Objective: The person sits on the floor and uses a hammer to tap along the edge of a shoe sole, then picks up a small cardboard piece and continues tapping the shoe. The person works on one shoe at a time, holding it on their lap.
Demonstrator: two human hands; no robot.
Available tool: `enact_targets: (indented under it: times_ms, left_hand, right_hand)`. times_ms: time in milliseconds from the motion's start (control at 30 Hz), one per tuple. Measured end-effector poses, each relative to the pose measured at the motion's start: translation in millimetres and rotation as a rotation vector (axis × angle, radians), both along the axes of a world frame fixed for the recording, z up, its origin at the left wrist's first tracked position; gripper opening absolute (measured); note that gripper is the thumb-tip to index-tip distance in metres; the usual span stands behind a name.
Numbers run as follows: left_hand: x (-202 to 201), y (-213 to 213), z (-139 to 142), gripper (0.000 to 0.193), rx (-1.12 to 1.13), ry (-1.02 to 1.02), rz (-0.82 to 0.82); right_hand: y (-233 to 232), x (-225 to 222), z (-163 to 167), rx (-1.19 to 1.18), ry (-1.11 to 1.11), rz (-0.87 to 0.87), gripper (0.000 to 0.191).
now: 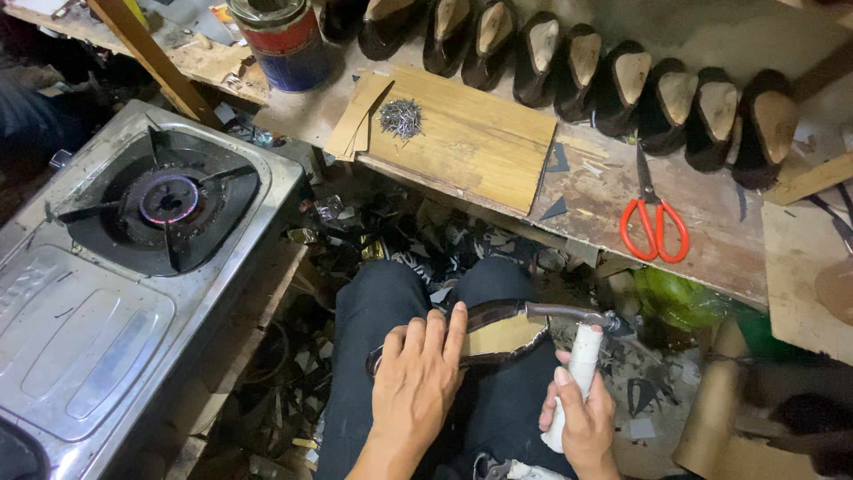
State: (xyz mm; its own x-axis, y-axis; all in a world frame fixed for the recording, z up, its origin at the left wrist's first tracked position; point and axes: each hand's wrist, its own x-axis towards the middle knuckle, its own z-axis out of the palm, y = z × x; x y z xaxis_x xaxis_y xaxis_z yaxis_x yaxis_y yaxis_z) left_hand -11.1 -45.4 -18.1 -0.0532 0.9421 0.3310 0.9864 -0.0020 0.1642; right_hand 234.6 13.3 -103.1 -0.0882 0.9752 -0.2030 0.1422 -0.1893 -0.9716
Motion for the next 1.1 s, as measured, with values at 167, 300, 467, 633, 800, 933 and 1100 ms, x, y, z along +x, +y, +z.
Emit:
enact_targets:
  times_ms: [167,300,467,633,800,933,1100]
  left_hand:
    - [1.2,0.0,-0.2,0.069,-0.006,0.008,0.009]
    - [1.2,-0.8,-0.7,0.068,-0.001,0.012,0.01]
    - [1.4,-0.1,-1.7,0.066,0.009,0.011,0.015]
    - [1.3,-1.0,-2.3,0.066,0.008,0.019,0.015]
    - [1.1,-0.2,-2.7,0.065,0.024,0.011,0.016]
    - [1.6,-1.0,-2.9,0.064,0.021,0.017,0.021]
    - [1.9,-0.8,-1.8,0.061,0.006,0.022,0.019]
  right_hand:
    - [0.6,-0.4,-0.8,0.011,-0.008,-0.01,0.047]
    - [0.6,-1.7,1.5,0.012,-0.044,-0.01,0.046]
    - [-0.4,-3.1,6.1,-0.002,-0.033,-0.011,0.046]
    - [-0.6,-2.8,6.5,-0.016,-0.04,-0.009,0.046]
    - [-0.4,-2.0,4.3,0.007,-0.027,-0.008,0.046]
    - [0.2,-1.5,3.3,0.003,-0.02,-0.004,0.046]
    - [0.8,-1.1,4.0,0.013,-0.029,0.0,0.047]
